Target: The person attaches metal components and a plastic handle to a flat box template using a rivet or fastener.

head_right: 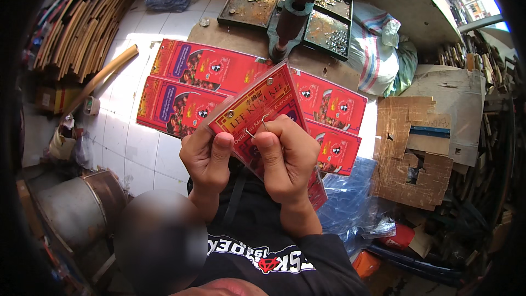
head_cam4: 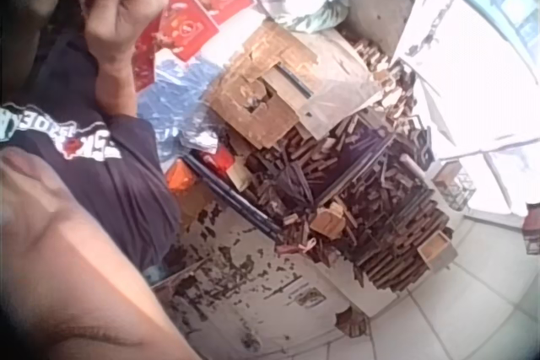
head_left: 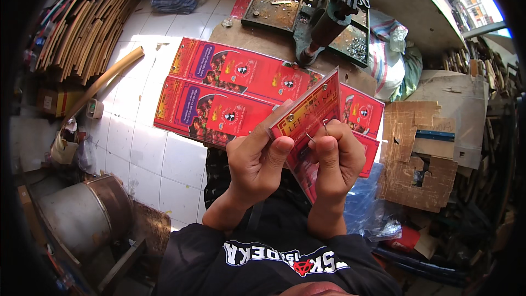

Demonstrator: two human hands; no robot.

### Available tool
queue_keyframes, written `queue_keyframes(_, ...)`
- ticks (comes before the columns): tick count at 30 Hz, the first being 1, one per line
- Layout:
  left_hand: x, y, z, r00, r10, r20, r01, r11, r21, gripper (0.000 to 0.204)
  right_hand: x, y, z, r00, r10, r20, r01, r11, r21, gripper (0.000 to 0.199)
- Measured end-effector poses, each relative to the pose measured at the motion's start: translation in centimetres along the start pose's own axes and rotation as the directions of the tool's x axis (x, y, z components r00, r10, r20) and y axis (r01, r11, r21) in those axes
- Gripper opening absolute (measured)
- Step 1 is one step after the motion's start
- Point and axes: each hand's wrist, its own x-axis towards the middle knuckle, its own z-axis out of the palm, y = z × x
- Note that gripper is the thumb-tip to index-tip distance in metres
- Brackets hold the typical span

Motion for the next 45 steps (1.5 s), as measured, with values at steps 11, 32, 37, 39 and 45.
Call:
queue_keyframes(11, -0.1, 0.3, 0.3, 1.000, 0.010, -0.001, -0.010, 0.999, -0.048, 0.043, 0.0, 0.4, 1.1, 0.997, -0.058, -0.055, 0.058, 0.998, -0.006, 0.018)
queue_keyframes(32, 0.2, 0.4, 2.8, 0.936, 0.024, -0.352, -0.100, 0.975, -0.199, 0.020, -0.1, 0.1, 1.0, 0.998, 0.065, -0.024, -0.064, 0.997, 0.044, 0.018)
queue_keyframes(37, -0.1, -0.7, 0.5, 0.969, 0.232, -0.084, -0.215, 0.962, 0.169, 0.014, -0.2, 0.0, 0.6, 0.997, 0.055, 0.059, -0.054, 0.998, -0.016, 0.015)
queue_keyframes(39, -0.2, -0.8, 0.4, 0.969, 0.221, -0.108, -0.198, 0.961, 0.192, 0.008, 0.2, 0.3, 0.3, 0.998, -0.050, 0.043, 0.053, 0.995, -0.085, 0.017)
queue_keyframes(45, 0.0, -1.4, 0.0, 0.957, 0.227, -0.179, -0.203, 0.968, 0.145, 0.009, 1.1, 2.6, -1.9, 0.993, -0.099, -0.068, 0.081, 0.971, -0.225, 0.019)
